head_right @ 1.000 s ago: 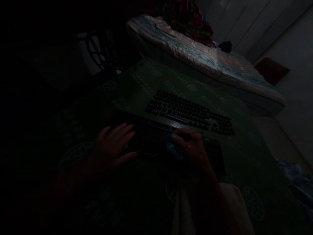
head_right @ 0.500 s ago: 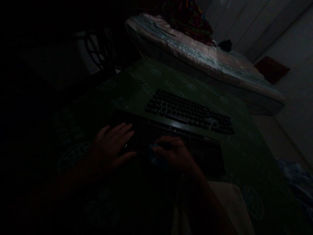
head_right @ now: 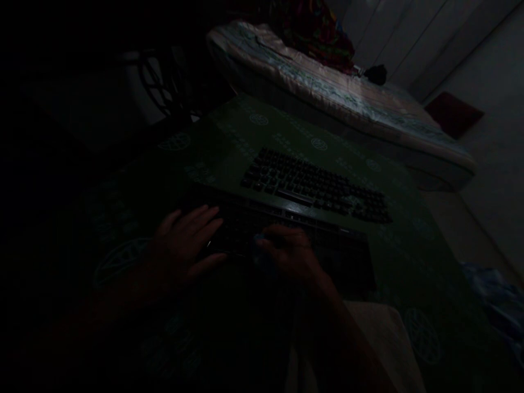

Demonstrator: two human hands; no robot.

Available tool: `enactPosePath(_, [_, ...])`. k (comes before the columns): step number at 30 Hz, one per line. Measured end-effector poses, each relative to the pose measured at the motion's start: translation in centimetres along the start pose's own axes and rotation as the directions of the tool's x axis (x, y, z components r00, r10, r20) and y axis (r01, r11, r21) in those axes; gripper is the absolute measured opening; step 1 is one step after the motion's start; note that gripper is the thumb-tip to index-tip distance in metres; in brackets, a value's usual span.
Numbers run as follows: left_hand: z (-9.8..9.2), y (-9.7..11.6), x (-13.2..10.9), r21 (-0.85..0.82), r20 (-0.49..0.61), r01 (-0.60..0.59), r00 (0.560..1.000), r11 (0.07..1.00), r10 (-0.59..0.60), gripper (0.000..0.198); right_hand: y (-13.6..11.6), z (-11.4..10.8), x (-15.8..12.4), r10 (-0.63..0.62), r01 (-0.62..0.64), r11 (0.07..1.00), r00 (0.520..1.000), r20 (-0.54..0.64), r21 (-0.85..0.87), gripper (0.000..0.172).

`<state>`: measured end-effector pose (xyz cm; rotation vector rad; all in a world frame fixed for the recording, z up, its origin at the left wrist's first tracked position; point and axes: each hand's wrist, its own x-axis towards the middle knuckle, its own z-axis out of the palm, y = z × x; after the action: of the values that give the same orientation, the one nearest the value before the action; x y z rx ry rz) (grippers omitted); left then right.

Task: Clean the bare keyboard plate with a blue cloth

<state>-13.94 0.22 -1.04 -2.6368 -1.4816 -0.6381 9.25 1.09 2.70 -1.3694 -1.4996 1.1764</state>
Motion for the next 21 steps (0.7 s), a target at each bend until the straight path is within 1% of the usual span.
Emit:
enactPosePath(4, [0.1,-0.1,0.0,-0.001,-0.014,-0.007,1.0,1.0,0.007,0.046,-0.4,-0.2,-0.3,0.042,-0.037,0.998,0.994,0.1,-0.043,0.016])
enactPosePath(5, [0.1,-0.1,0.0,-0.006,-0.016,-0.007,1.0,1.0,0.006,0.046,-0.6,-0.4,-0.3,0.048,-0.043,0.998,0.993,0.11,-0.054,0.016])
enactPosePath(8, [0.1,0.0,0.0,-0.028,-0.02,-0.006,1.0,1.0,0.006,0.046,-0.7,-0.7,-0.5,0.033,-0.029,0.998,0.996,0.078,-0.055,0.017])
enactPosePath(9, [0.1,0.0,0.0,-0.035,-0.022,-0.005,1.0,0.999,0.004,0.046,-0.7,-0.7,-0.5,0.03,-0.025,0.998,0.996,0.084,-0.056,0.018])
enactPosePath(13, [0.1,0.0,0.0,-0.039,-0.022,0.002,1.0,0.999,-0.003,0.047,-0.6,-1.3,-0.5,0.071,-0.058,0.995,0.983,0.171,-0.081,0.021])
enactPosePath(15, [0.1,0.0,0.0,-0.025,-0.02,-0.004,1.0,1.0,0.004,0.047,-0.8,-1.8,-0.6,0.094,-0.079,0.992,0.981,0.17,-0.095,0.022])
enactPosePath(19, [0.1,0.0,0.0,0.011,-0.02,-0.02,1.0,1.0,0.021,0.048,-1.0,-2.4,-0.7,0.097,-0.086,0.989,0.991,0.088,-0.117,0.022])
enactPosePath(21, [0.2,0.0,0.0,0.023,-0.018,-0.025,1.0,0.999,0.025,0.048,-0.9,-2.3,-0.7,0.084,-0.071,0.99,0.991,0.102,-0.118,0.021])
